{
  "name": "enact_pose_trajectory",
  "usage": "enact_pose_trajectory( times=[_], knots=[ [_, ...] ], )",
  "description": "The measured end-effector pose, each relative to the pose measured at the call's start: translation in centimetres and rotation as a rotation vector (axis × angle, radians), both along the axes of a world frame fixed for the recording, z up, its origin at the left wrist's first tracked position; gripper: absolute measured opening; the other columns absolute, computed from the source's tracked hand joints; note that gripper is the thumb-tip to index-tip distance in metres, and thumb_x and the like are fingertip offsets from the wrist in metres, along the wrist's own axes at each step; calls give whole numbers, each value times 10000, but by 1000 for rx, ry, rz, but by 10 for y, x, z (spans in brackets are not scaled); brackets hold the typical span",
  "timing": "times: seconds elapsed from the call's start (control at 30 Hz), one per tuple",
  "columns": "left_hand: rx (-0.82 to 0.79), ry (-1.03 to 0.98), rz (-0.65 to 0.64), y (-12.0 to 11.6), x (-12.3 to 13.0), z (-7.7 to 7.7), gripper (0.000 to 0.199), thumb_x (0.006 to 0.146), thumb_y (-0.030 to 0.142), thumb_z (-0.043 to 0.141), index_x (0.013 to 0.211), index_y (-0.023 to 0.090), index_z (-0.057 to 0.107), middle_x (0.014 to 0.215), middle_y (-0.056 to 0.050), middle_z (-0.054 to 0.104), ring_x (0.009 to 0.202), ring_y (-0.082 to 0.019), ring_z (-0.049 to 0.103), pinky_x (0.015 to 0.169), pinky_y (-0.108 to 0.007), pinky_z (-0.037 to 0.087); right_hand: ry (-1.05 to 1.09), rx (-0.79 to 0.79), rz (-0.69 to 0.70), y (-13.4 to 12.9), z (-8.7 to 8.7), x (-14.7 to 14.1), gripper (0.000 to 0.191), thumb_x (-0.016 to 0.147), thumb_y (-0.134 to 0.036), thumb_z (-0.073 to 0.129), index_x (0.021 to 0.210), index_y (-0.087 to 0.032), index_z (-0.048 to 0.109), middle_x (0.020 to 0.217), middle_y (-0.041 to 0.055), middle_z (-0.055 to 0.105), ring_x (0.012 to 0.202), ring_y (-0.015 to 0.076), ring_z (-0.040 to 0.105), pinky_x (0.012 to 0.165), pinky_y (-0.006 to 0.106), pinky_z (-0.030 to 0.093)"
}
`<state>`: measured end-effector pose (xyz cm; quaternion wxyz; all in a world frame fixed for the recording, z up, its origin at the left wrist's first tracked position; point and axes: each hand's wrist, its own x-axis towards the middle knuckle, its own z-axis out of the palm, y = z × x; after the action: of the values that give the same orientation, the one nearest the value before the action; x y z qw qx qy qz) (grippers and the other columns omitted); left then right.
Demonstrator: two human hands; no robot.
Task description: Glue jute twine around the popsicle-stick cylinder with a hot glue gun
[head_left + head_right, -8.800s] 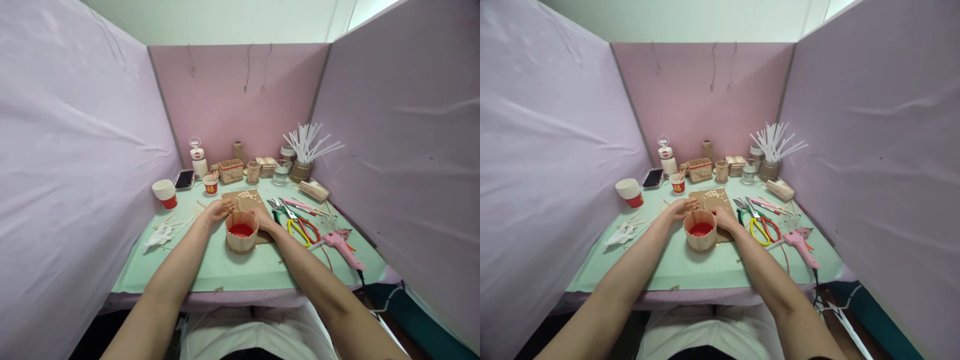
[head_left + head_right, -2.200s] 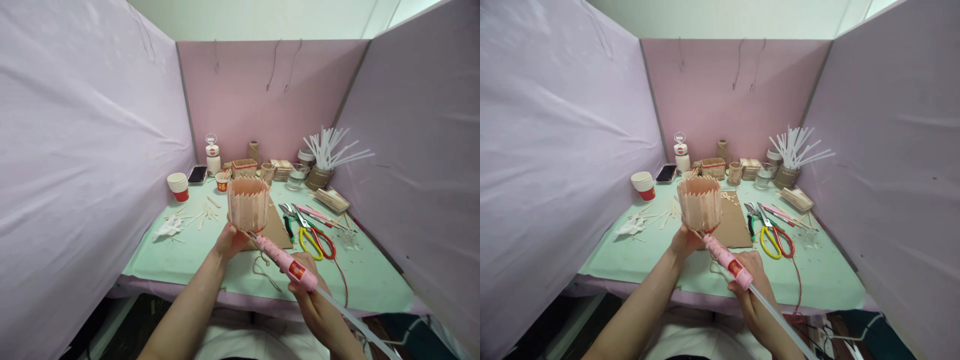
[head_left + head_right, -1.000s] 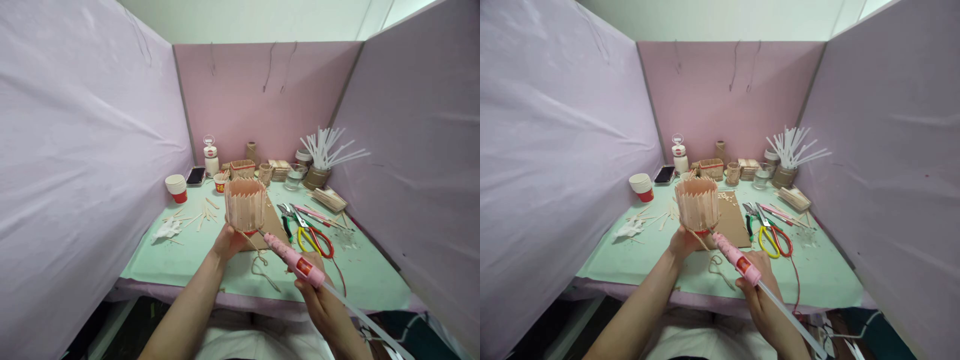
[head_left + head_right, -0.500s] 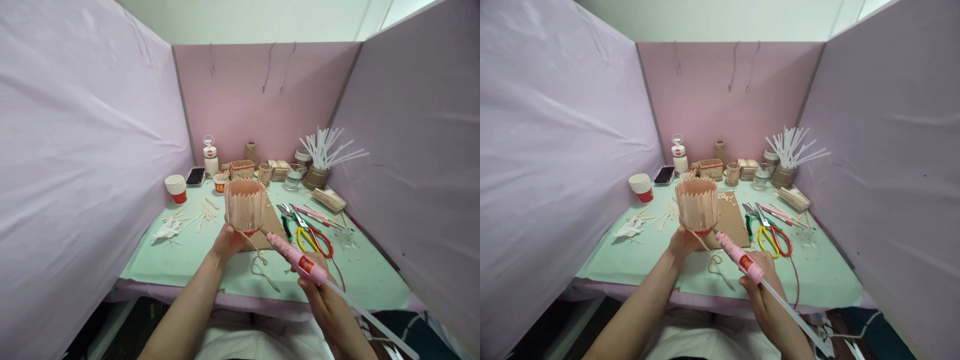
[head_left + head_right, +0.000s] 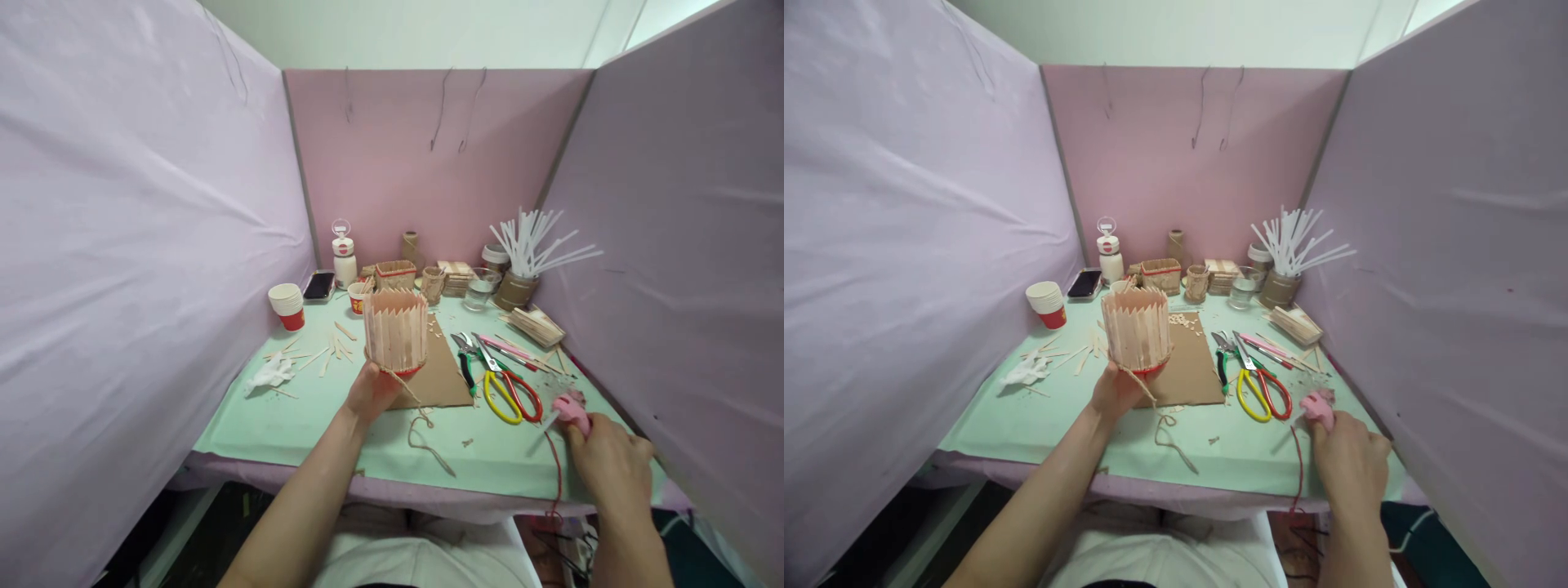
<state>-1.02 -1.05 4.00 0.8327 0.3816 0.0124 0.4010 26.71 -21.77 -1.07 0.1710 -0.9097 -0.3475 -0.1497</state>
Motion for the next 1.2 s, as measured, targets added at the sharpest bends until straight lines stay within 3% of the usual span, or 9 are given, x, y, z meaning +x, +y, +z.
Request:
enact_pose_trajectory(
  times=[0.1, 0.2, 0.27, 0.37, 0.47, 0.57, 0.7, 0.9, 1.2],
  knots=[
    [0, -16, -2, 0, 0, 0, 727, 608, 508, 773, 1259, 265, 559, 1250, -72, 620, 1278, -316, 458, 1120, -525, 255, -19, -66, -102, -2, -9, 0, 377, 818, -447, 469, 895, -136, 668, 941, 234, 622, 872, 415, 551, 627, 461, 399],
    [4, 3, 11, -1, 2, 1, 743, 610, 499, 776, 1279, 281, 538, 1257, -65, 617, 1277, -305, 459, 1119, -517, 256, -38, 114, -52, 4, 12, -15, 358, 812, -394, 462, 970, -153, 675, 1072, 235, 601, 948, 418, 543, 698, 522, 418],
    [14, 8, 33, -2, 3, 1, 729, 615, 483, 778, 1277, 294, 537, 1265, -54, 612, 1273, -290, 463, 1120, -502, 260, -17, 314, 160, 15, 35, -39, 347, 842, -379, 429, 1008, -171, 653, 1082, 193, 614, 992, 368, 551, 796, 521, 422],
    [45, 3, 75, -3, 4, 2, 701, 624, 444, 783, 1265, 293, 543, 1265, -49, 609, 1257, -270, 478, 1111, -478, 282, 207, 524, 578, 39, 66, -92, 276, 870, -408, 499, 1033, -217, 613, 1066, 103, 646, 1023, 263, 574, 889, 424, 435],
    [69, 34, 104, -4, 4, 2, 704, 619, 442, 789, 1256, 264, 547, 1189, -66, 648, 1205, -271, 520, 1083, -476, 316, 340, 571, 769, 66, 77, -145, 291, 819, -413, 615, 1044, -229, 601, 1035, 71, 657, 990, 232, 586, 881, 384, 439],
    [75, 92, 127, -4, 2, 1, 738, 597, 465, 798, 1252, 242, 542, 1077, -72, 686, 1141, -295, 562, 1038, -495, 354, 383, 620, 767, 86, 75, -172, 240, 789, -416, 661, 925, -223, 615, 909, 46, 664, 896, 220, 581, 831, 372, 430],
    [95, 115, 175, -6, 2, 4, 822, 558, 447, 825, 1283, 236, 499, 1146, -100, 657, 1166, -332, 540, 1002, -513, 380, 369, 641, 749, 94, 73, -173, 173, 881, -347, 554, 776, -219, 607, 765, 21, 624, 796, 191, 543, 785, 347, 395],
    [69, 96, 214, -9, 7, 4, 971, 488, 373, 873, 1336, 261, 412, 1252, -113, 593, 1246, -333, 471, 1024, -502, 361, 194, 613, 694, 91, 74, -170, 145, 921, -276, 475, 850, -204, 579, 859, 42, 601, 879, 204, 496, 791, 348, 332],
    [65, 99, 221, -9, 8, 1, 971, 486, 364, 875, 1330, 262, 406, 1363, -122, 509, 1273, -338, 444, 1022, -483, 368, 158, 572, 638, 92, 68, -165, 180, 937, -312, 462, 831, -200, 556, 795, 26, 612, 810, 192, 511, 788, 342, 305]
  ],
)
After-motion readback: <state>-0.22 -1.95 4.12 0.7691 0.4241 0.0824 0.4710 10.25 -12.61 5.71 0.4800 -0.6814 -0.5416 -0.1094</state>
